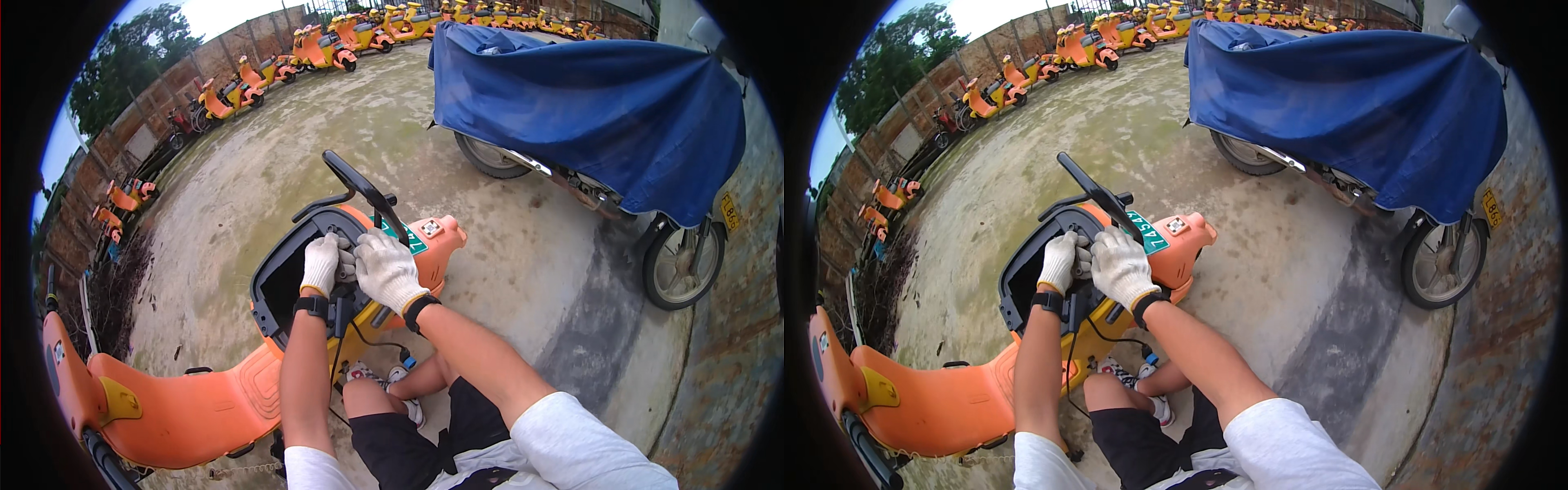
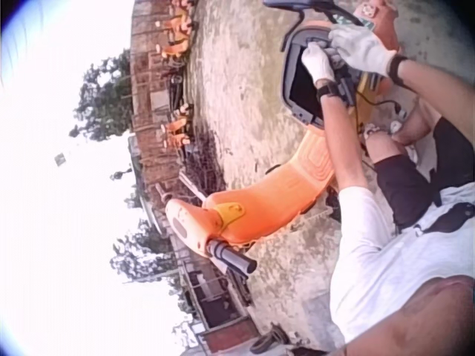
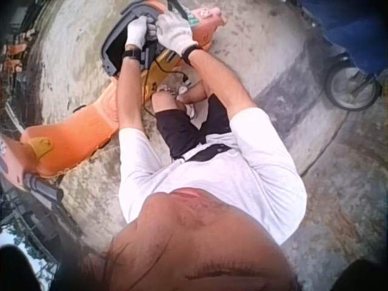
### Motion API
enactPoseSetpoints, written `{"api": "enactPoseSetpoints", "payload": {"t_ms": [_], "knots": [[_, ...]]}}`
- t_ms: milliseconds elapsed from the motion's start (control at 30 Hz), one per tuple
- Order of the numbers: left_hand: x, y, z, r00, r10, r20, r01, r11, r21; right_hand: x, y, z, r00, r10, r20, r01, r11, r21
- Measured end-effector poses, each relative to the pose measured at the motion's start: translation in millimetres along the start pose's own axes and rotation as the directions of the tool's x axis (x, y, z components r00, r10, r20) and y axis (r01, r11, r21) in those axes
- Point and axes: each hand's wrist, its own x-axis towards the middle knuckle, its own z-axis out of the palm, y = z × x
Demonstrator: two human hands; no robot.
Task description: Repairing or adjusting components inside the storage compartment of an electric scooter.
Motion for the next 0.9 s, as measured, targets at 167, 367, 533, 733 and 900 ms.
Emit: {"api": "enactPoseSetpoints", "payload": {"t_ms": [167,367,533,733,900], "knots": [[-0.5,8.8,-5.0,0.998,-0.048,0.034,0.046,0.998,0.048,-0.8,1.3,-1.1,0.999,0.019,0.042,-0.019,1.0,-0.005],[-1.0,35.5,-39.7,0.978,-0.151,0.144,0.072,0.892,0.446,-2.2,3.7,1.8,1.0,-0.005,-0.007,0.005,1.0,0.016],[28.8,59.1,-55.2,0.989,0.066,0.135,-0.15,0.457,0.877,-1.9,2.9,4.2,0.997,-0.022,-0.072,0.023,1.0,0.018],[39.2,51.3,-70.5,0.888,0.407,0.216,-0.31,0.18,0.934,-0.7,2.4,3.8,0.993,-0.044,-0.113,0.047,0.998,0.031],[24.7,44.3,-83.5,0.881,0.474,0.0,-0.345,0.641,0.685,1.0,3.3,4.3,0.998,-0.004,-0.057,0.006,0.999,0.032]]}}
